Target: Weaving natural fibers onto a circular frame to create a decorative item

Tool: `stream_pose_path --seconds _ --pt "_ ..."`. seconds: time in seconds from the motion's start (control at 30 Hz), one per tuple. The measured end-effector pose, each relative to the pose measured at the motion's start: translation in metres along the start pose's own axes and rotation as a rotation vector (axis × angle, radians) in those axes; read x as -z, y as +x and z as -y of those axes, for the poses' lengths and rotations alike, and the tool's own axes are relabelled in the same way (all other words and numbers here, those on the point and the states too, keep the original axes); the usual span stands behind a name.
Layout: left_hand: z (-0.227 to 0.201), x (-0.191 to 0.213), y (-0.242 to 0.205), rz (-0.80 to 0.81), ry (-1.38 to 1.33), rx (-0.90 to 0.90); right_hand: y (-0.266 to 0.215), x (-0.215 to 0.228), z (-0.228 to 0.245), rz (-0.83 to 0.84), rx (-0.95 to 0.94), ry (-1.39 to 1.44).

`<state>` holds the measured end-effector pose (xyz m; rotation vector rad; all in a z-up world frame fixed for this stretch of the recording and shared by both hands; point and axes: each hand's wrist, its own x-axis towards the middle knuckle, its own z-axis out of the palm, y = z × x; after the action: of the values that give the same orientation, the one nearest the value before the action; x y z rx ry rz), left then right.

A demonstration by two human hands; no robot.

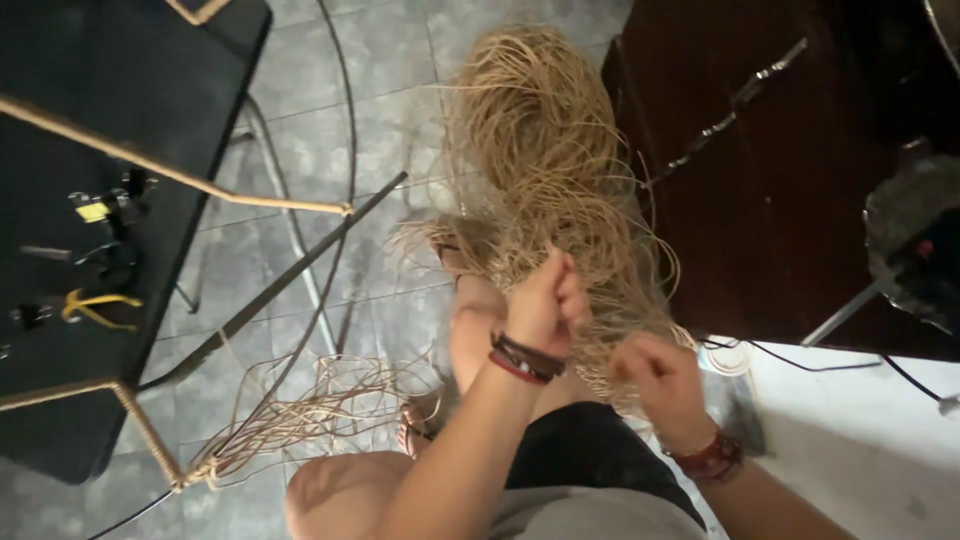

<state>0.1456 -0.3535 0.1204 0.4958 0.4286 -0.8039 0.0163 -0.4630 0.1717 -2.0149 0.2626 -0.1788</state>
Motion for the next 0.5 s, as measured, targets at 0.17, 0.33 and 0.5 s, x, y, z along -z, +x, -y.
stream_pose_path --seconds 0.17,0.33,0.5 --pt "0.03 0.009 -0.044 0.084 0.865 -0.109 0.035 -0.007 0.022 0.23 -0.922 0.909" --pt "0.009 0.046 -0.107 0.103 1.472 -0.013 0.086 -0.038 -0.057 0.249 -0.859 1.33" --pt "-0.018 0.065 -0.1 -0.019 1.567 -0.061 0.106 0.009 -0.023 0.164 -0.52 1.097"
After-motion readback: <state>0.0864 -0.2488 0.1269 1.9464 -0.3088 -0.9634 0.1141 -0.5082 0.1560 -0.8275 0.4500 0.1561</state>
